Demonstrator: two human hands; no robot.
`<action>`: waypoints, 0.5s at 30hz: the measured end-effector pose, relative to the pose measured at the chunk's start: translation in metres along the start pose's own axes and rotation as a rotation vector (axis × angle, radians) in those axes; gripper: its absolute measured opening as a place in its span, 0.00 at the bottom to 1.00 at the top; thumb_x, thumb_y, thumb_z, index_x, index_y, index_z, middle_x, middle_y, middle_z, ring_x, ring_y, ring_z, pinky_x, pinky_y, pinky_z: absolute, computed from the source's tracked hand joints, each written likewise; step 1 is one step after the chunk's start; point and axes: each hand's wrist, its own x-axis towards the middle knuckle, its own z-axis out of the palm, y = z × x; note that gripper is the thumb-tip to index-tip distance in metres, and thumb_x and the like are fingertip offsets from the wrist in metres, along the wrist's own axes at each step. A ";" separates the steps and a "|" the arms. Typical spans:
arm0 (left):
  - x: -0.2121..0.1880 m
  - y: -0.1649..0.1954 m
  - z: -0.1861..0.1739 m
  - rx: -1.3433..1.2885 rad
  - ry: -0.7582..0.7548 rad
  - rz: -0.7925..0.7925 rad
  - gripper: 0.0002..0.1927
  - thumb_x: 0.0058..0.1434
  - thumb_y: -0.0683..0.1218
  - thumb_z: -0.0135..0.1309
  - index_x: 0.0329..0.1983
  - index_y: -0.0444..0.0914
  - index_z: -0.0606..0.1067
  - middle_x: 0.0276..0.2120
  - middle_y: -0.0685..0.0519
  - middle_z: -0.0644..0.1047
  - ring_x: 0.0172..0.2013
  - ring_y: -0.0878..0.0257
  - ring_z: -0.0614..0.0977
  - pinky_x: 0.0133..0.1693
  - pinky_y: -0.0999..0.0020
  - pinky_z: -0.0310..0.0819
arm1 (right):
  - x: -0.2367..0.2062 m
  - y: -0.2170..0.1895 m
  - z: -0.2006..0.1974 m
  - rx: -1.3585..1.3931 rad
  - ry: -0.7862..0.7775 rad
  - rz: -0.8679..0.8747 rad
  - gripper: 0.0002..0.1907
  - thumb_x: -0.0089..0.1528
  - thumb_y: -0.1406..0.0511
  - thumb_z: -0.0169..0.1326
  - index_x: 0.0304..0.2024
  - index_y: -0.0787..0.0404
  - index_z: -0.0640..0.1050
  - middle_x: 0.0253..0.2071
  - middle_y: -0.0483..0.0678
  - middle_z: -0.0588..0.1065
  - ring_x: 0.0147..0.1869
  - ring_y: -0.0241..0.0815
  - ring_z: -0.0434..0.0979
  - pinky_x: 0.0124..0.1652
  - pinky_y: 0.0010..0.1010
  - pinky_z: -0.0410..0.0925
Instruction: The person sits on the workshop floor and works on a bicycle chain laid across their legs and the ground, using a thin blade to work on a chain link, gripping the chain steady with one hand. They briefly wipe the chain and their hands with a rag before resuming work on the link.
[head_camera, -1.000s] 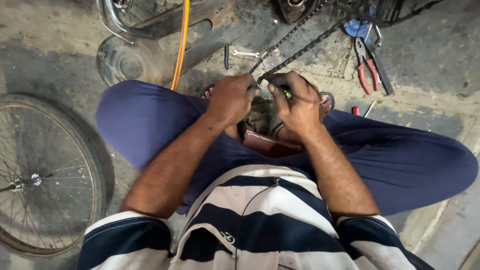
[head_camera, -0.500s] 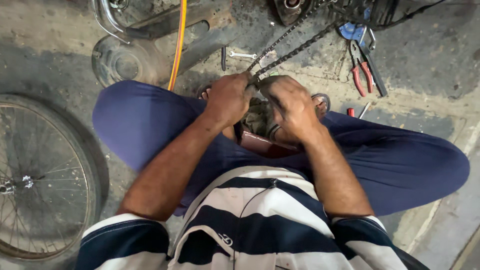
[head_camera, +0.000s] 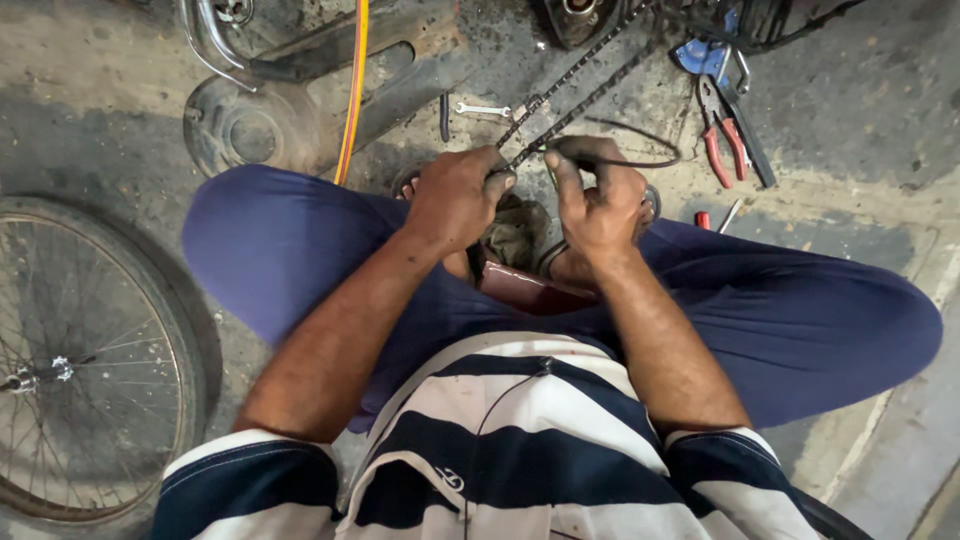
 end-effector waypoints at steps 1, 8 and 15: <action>0.000 0.000 0.000 0.008 -0.005 0.001 0.10 0.61 0.48 0.60 0.38 0.36 0.77 0.34 0.40 0.80 0.38 0.37 0.81 0.40 0.43 0.72 | -0.001 0.002 0.000 0.009 -0.023 -0.030 0.05 0.67 0.74 0.60 0.45 0.68 0.79 0.43 0.54 0.81 0.44 0.45 0.84 0.45 0.30 0.75; 0.000 -0.006 0.002 0.057 -0.037 0.012 0.10 0.62 0.47 0.60 0.37 0.35 0.76 0.33 0.39 0.80 0.37 0.36 0.80 0.40 0.42 0.71 | 0.000 0.011 0.002 0.196 0.037 0.179 0.03 0.66 0.74 0.61 0.42 0.67 0.80 0.40 0.52 0.82 0.41 0.38 0.83 0.41 0.25 0.74; 0.000 -0.001 -0.002 0.103 -0.063 -0.133 0.10 0.60 0.47 0.61 0.37 0.35 0.77 0.33 0.37 0.80 0.38 0.36 0.80 0.40 0.42 0.71 | 0.006 0.004 -0.006 -0.096 -0.210 -0.377 0.09 0.60 0.79 0.57 0.42 0.66 0.78 0.41 0.55 0.80 0.46 0.46 0.80 0.50 0.37 0.73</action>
